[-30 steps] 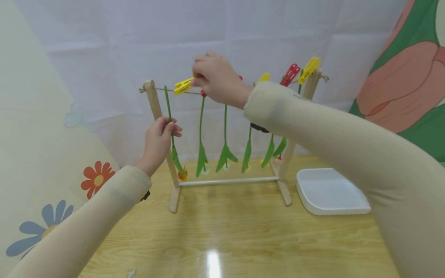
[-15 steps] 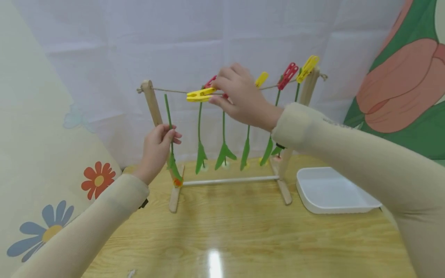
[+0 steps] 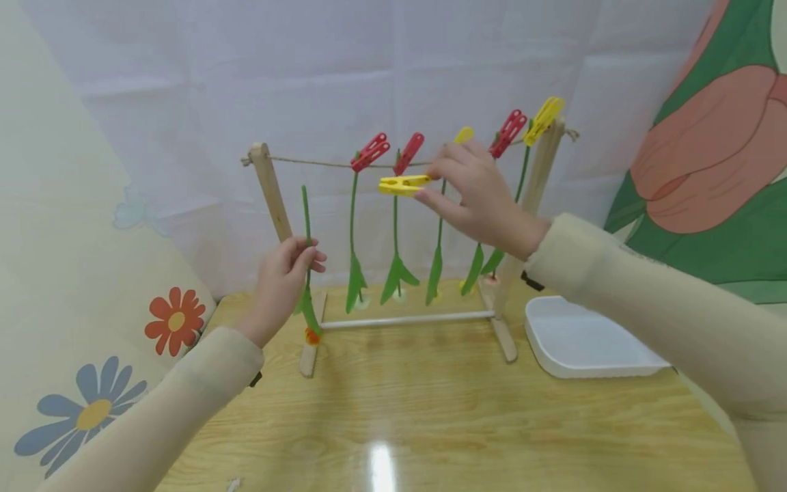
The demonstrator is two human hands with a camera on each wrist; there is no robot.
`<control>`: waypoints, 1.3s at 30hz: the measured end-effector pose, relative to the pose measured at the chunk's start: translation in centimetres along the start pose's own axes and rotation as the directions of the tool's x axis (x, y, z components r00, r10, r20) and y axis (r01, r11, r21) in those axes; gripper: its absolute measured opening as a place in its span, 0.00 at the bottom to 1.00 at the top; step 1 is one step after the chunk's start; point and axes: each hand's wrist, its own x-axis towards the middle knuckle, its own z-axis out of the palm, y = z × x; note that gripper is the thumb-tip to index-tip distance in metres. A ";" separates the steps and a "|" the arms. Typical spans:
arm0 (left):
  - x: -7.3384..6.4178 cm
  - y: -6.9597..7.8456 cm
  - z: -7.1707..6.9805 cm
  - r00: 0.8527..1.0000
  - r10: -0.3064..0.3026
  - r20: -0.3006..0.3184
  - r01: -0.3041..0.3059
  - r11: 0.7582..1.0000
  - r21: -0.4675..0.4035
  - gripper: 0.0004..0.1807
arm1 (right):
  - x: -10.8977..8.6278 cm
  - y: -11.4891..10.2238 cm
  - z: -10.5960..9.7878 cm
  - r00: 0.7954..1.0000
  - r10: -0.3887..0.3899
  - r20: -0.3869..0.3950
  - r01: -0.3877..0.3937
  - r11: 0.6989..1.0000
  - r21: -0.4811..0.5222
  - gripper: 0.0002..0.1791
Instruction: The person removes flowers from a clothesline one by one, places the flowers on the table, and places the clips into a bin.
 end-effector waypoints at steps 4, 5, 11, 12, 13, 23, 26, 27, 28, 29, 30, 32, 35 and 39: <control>-0.6 -0.3 0.4 1.000 0.016 0.021 -0.016 1.000 -0.025 0.10 | -1.4 0.2 -0.3 1.000 0.029 0.008 -0.029 0.999 0.012 0.10; -0.7 -0.3 0.6 1.000 0.020 0.022 -0.020 0.999 -0.027 0.10 | -1.8 0.3 -0.4 0.999 0.042 0.013 -0.042 0.999 0.012 0.10; -1.0 -0.2 1.6 0.998 0.052 0.023 -0.051 0.998 -0.025 0.09 | -3.3 0.6 -1.0 0.998 0.066 0.009 -0.066 0.998 0.011 0.12; -1.1 -0.1 1.7 0.998 0.053 0.029 -0.052 0.998 -0.027 0.09 | -3.5 0.6 -1.1 0.998 0.057 0.001 -0.057 0.998 0.010 0.14; -1.1 -0.1 1.8 0.998 0.054 0.034 -0.053 0.998 -0.029 0.09 | -3.7 0.6 -1.1 0.999 0.053 -0.002 -0.053 0.999 0.011 0.15; -1.4 -0.1 2.8 0.998 0.027 0.059 -0.023 0.998 -0.066 0.09 | -4.9 0.7 -1.5 0.996 0.085 0.018 -0.085 0.996 0.006 0.17; -1.6 -0.4 3.2 0.997 0.034 0.066 -0.030 0.998 -0.058 0.09 | -5.4 0.8 -1.5 0.995 0.096 0.019 -0.095 0.995 -0.008 0.21; -1.6 -0.5 3.3 0.997 0.040 0.066 -0.036 0.998 -0.055 0.09 | -5.6 0.8 -1.5 0.995 0.096 0.016 -0.096 0.995 -0.013 0.23; -1.6 -0.6 3.4 0.997 0.044 0.064 -0.041 0.998 -0.054 0.09 | -5.8 0.8 -1.6 0.995 0.096 0.012 -0.096 0.995 -0.016 0.26; -1.7 -0.6 3.6 0.997 0.051 0.062 -0.047 0.997 -0.055 0.09 | -6.0 0.9 -1.6 0.995 0.097 0.009 -0.097 0.995 -0.016 0.30; -1.7 -0.7 3.7 0.996 0.059 0.060 -0.056 0.997 -0.057 0.09 | -6.1 0.9 -1.6 0.995 0.097 0.006 -0.097 0.995 -0.017 0.33; -1.7 -0.9 4.0 0.996 0.071 0.059 -0.066 0.995 -0.074 0.09 | -6.5 1.0 -1.7 0.995 0.098 -0.001 -0.098 0.995 -0.015 0.37; -1.8 -1.0 4.3 0.995 0.065 0.072 -0.057 0.993 -0.108 0.09 | -7.0 1.0 -1.8 0.995 0.102 -0.005 -0.102 0.995 -0.014 0.37; -2.0 -1.0 4.9 0.995 0.041 0.095 -0.028 0.990 -0.141 0.09 | -7.6 1.0 -2.0 0.993 0.114 -0.008 -0.114 0.993 -0.006 0.37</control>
